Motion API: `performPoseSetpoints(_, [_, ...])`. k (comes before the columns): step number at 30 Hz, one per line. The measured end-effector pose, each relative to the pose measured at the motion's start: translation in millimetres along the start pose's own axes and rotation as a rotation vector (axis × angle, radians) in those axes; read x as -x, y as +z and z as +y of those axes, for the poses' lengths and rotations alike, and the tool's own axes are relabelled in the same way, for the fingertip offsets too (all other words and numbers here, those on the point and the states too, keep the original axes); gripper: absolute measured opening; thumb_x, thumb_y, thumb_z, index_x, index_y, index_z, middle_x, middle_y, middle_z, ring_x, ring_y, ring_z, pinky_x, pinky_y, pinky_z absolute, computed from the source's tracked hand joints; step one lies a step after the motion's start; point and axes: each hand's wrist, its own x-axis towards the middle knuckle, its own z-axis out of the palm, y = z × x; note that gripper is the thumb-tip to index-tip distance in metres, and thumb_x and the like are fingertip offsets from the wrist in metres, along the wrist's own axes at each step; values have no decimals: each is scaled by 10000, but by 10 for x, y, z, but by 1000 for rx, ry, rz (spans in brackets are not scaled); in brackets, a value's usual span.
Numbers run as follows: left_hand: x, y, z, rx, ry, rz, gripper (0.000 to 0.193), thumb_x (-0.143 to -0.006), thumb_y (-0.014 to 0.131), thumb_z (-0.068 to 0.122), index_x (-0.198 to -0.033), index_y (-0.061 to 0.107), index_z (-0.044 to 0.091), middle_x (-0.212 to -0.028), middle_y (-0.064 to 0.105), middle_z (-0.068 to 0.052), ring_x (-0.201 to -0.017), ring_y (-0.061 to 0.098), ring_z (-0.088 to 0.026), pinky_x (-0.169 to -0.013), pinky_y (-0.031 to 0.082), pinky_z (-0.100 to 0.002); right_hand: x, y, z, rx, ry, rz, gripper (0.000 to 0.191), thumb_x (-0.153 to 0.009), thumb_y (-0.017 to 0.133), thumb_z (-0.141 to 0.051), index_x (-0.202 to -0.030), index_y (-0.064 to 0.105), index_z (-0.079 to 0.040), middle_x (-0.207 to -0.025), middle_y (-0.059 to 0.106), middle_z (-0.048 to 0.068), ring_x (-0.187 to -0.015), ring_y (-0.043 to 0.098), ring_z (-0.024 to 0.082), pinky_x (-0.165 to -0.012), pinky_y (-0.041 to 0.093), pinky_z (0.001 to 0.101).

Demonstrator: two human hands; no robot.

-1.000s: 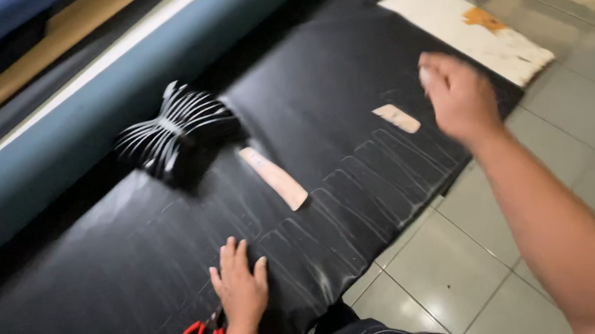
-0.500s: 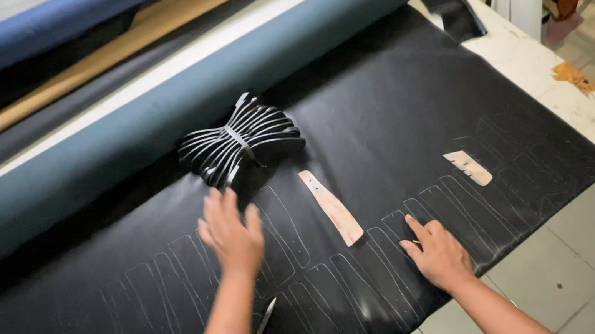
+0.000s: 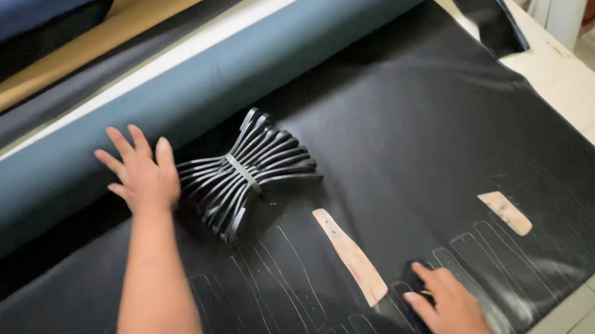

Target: The person uses a wooden template and a pencil to mark repeated rectangular outlines on a large black sheet. They reposition the template multiple times and draw along its edges. A coworker is seen handling a separate piece of light-colored material nearby.

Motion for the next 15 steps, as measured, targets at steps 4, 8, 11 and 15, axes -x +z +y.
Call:
performPoseSetpoints(4, [-606, -274, 155, -31, -59, -101, 835, -982, 500, 633, -1648, 243, 199, -1740, 38, -83, -1564, -37, -480, -1080, 221, -840, -578, 118, -691, -89, -349, -21, 447, -840, 744, -322, -1256, 669, -175, -973, 668, 35, -903, 678, 263, -743, 538, 394])
performPoseSetpoints(8, [-947, -512, 352, -109, -139, -193, 911, -925, 560, 655, -1645, 206, 223, -1732, 33, -35, -1561, -52, -448, -1084, 219, -833, -1346, 381, -1458, -30, -659, 109, 553, -811, 755, -289, -1317, 638, -100, -1090, 656, 138, -885, 656, 313, -704, 531, 418])
performPoseSetpoints(11, [-1021, -586, 399, -167, -128, -186, 923, -911, 600, 606, -1649, 193, 229, -1732, 46, -20, -1559, -21, -443, -1076, 264, -820, -1895, 703, -1823, -76, -629, 43, 416, -829, 777, -275, -1159, 632, -67, -891, 656, 115, -813, 670, 319, -678, 538, 450])
performPoseSetpoints(15, [-1116, -573, 337, -205, -102, -201, 921, -907, 631, 558, -1648, 193, 231, -1729, 61, -28, -1550, -9, -462, -1051, 293, -823, -2439, 1110, -1982, -33, -677, 187, 245, -810, 766, -208, -947, 596, -98, -743, 638, 104, -724, 672, 325, -646, 540, 468])
